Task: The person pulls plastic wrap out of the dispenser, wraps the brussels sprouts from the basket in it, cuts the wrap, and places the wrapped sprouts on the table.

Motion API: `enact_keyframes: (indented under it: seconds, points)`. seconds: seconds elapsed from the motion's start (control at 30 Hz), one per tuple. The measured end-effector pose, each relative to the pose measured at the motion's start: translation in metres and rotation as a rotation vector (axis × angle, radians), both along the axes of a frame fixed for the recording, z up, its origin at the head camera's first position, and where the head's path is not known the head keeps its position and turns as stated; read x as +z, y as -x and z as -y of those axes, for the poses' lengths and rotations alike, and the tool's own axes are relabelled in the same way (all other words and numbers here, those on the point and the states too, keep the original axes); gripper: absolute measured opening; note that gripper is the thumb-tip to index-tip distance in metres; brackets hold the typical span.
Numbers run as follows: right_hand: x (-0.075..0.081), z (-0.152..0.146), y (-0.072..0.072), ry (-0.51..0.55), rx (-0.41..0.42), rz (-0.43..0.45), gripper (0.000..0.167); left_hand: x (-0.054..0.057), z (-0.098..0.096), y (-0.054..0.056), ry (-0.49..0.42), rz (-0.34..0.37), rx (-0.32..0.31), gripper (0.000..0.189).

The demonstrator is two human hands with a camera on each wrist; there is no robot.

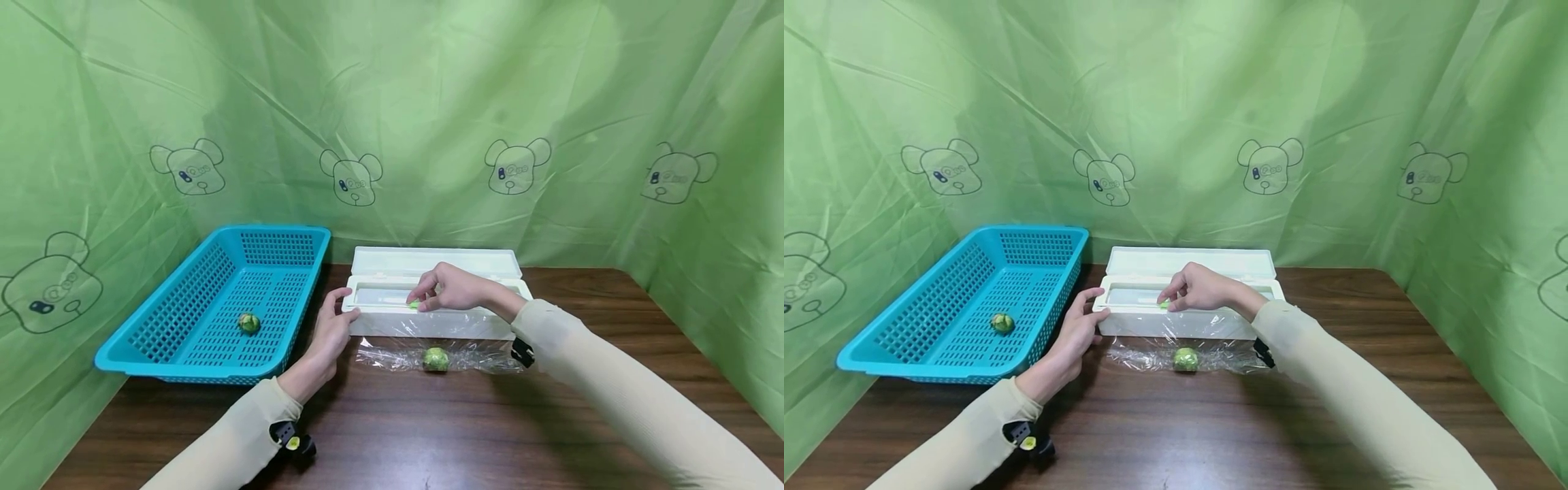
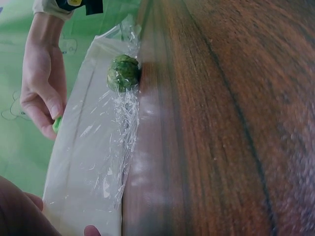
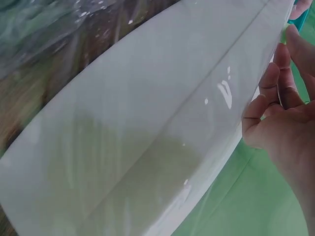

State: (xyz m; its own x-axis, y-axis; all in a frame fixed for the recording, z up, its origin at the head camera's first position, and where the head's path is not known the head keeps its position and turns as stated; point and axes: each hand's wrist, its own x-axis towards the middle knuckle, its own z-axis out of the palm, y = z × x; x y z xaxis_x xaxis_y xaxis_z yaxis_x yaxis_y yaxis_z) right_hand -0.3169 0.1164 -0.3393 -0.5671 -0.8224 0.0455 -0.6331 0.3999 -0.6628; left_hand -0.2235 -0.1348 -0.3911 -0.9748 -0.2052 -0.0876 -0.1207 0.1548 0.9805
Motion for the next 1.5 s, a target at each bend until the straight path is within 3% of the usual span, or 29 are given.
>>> enact_keyframes:
  seconds: [0.43, 0.97, 1.23, 1.5]
  points:
    - [-0.003, -0.013, 0.001, 0.008, -0.005, -0.019, 0.019, -0.001, -0.001, 0.0, 0.002, 0.004, 0.006, 0.048]
    - [-0.002, -0.036, -0.005, 0.006, -0.068, -0.054, 0.017, -0.001, 0.001, 0.0, 0.009, 0.01, -0.004, 0.047]
    - [-0.002, -0.053, -0.007, 0.001, -0.066, -0.072, 0.018, -0.001, 0.0, 0.0, 0.001, 0.012, -0.003, 0.047]
    - [0.0, -0.075, -0.01, -0.029, -0.114, -0.058, 0.018, -0.001, 0.001, 0.001, 0.007, 0.006, 0.0, 0.048]
